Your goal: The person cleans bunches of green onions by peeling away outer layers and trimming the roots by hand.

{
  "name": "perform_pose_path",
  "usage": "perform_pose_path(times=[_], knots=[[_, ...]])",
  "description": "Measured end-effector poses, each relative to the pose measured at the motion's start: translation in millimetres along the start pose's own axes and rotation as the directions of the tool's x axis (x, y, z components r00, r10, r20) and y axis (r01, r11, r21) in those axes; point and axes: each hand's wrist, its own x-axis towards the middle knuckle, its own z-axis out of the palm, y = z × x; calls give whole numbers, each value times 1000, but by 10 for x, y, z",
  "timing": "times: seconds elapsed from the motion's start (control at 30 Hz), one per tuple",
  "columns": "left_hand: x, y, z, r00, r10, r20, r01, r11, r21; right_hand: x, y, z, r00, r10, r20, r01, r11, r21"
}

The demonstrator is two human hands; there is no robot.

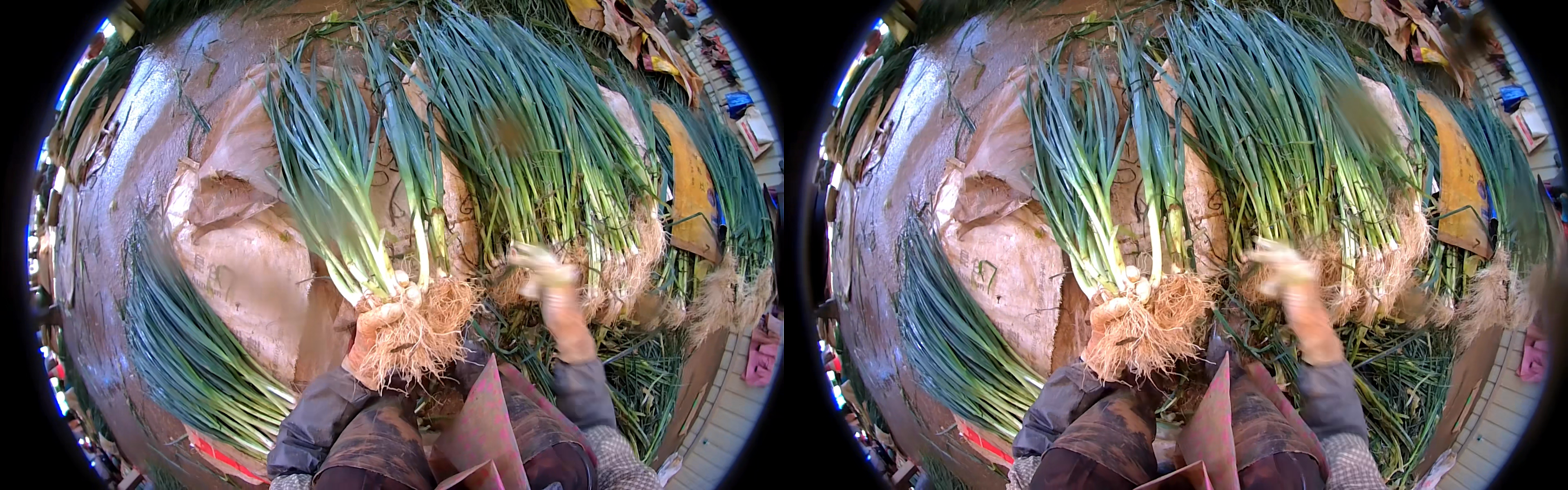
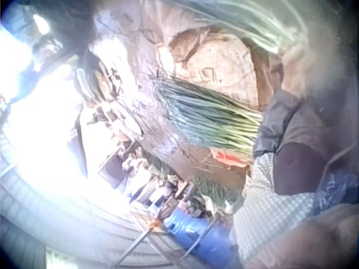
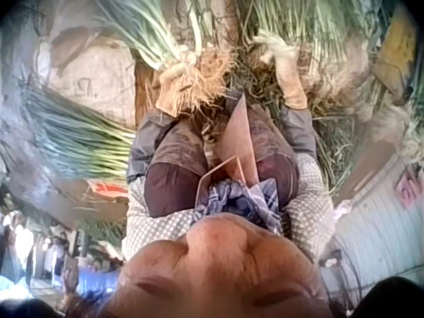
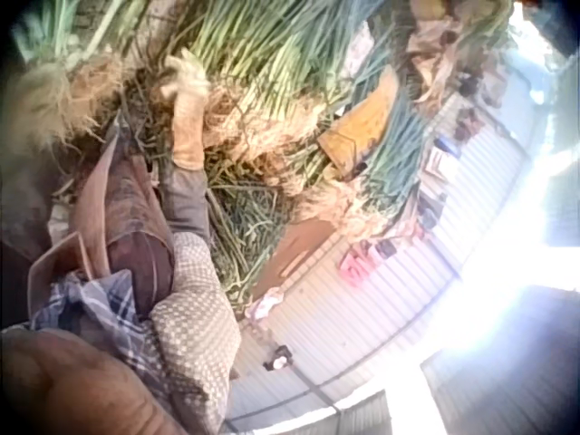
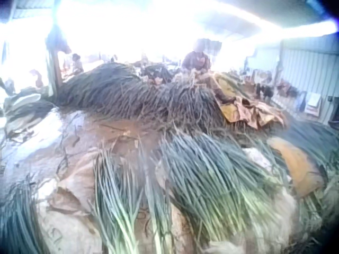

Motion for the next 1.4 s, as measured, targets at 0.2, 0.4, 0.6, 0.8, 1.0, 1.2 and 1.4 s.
perform_pose_path(times=[0.2,0.4,0.6,0.8,1.0,1.2,1.4], knots=[[76,-89,117,998,-60,2,60,992,114,1293,382,917,952,-33,305,52,997,-55],[142,-99,150,996,-44,-83,52,994,97,942,301,689,992,109,56,-120,958,262],[240,-69,158,999,-38,16,36,996,77,252,330,571,998,47,49,-58,966,252],[229,-3,180,999,8,-42,0,984,177,-55,558,370,952,109,287,-222,892,395],[167,-31,78,998,-27,-50,34,987,158,157,172,-131,972,113,-207,155,353,923],[-83,149,107,993,89,-73,-81,991,105,434,-74,-491,895,-39,-445,195,931,310],[-13,-13,116,1000,-3,-27,6,993,118,774,1017,761,950,-124,288,80,984,160]])
